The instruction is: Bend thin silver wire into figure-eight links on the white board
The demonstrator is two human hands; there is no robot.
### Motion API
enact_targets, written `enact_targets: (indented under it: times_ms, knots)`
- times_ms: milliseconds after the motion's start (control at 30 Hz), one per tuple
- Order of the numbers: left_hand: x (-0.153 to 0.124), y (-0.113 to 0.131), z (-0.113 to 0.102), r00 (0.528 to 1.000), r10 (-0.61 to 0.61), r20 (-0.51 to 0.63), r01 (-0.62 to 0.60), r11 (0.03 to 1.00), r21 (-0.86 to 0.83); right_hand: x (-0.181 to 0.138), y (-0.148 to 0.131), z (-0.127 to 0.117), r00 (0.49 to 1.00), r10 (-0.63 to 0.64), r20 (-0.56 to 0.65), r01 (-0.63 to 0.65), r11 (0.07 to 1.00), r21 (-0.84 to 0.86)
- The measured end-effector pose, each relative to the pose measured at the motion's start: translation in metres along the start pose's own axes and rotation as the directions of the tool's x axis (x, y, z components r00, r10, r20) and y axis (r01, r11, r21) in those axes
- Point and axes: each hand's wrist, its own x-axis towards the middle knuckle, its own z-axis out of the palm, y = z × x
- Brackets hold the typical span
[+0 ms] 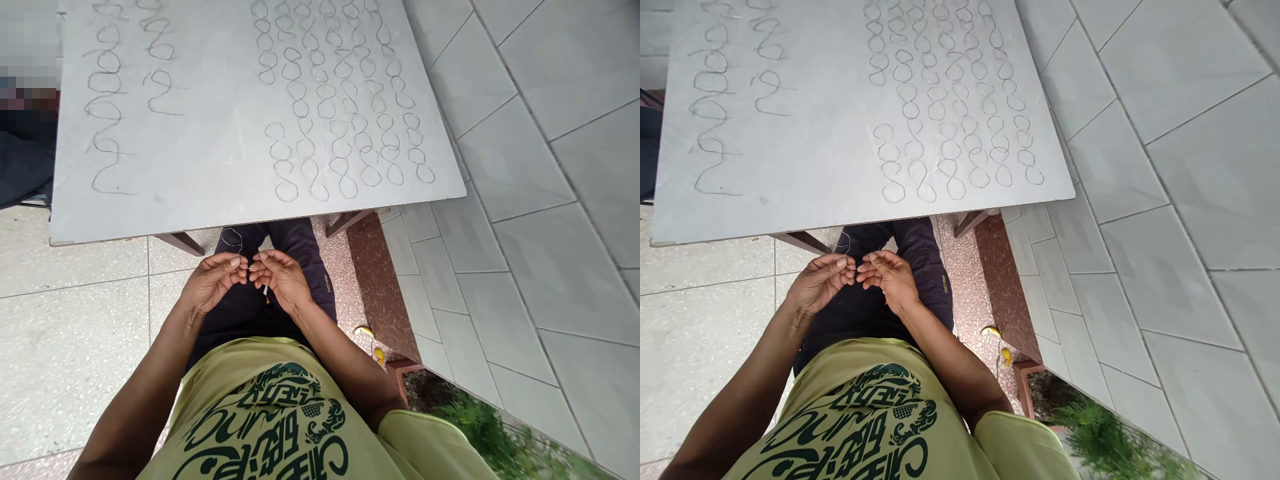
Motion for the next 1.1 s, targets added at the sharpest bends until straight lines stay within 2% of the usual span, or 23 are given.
enact_targets:
  times_ms: [167,433,533,667,800,900,1000,1100]
  knots:
    - [-0.002,0.002,-0.002,1.0,0.023,0.005,-0.024,0.991,0.129,0.0,0.002,-0.003,0.998,0.067,0.014,-0.065,0.993,-0.098]
    - [-0.004,0.01,-0.013,0.981,0.044,0.191,-0.115,0.919,0.377,0.002,0.003,-0.006,0.992,0.13,0.001,-0.128,0.982,-0.141]
    - [-0.006,0.011,-0.012,0.975,0.045,0.218,-0.141,0.884,0.446,0.007,-0.001,-0.007,0.992,0.127,-0.013,-0.128,0.979,-0.157]
    - [-0.008,0.009,-0.009,0.984,0.104,0.147,-0.162,0.869,0.468,0.012,-0.004,-0.004,0.994,0.111,-0.025,-0.114,0.98,-0.161]
    - [-0.006,0.009,-0.006,0.994,0.091,0.052,-0.104,0.929,0.354,0.01,-0.001,-0.001,1.0,0.013,-0.025,-0.016,0.99,-0.138]
    - [-0.005,0.012,-0.003,0.996,0.086,0.028,-0.09,0.946,0.311,0.008,0.002,-0.002,0.998,-0.047,-0.035,0.04,0.985,-0.165]
    - [-0.006,0.015,0.002,0.985,0.17,-0.01,-0.161,0.945,0.284,0.007,0.003,-0.004,0.995,-0.085,-0.044,0.075,0.978,-0.195]
    - [-0.006,0.017,0.007,0.957,0.267,-0.117,-0.24,0.95,0.201,0.005,0.001,-0.004,0.996,-0.081,-0.041,0.071,0.978,-0.196]
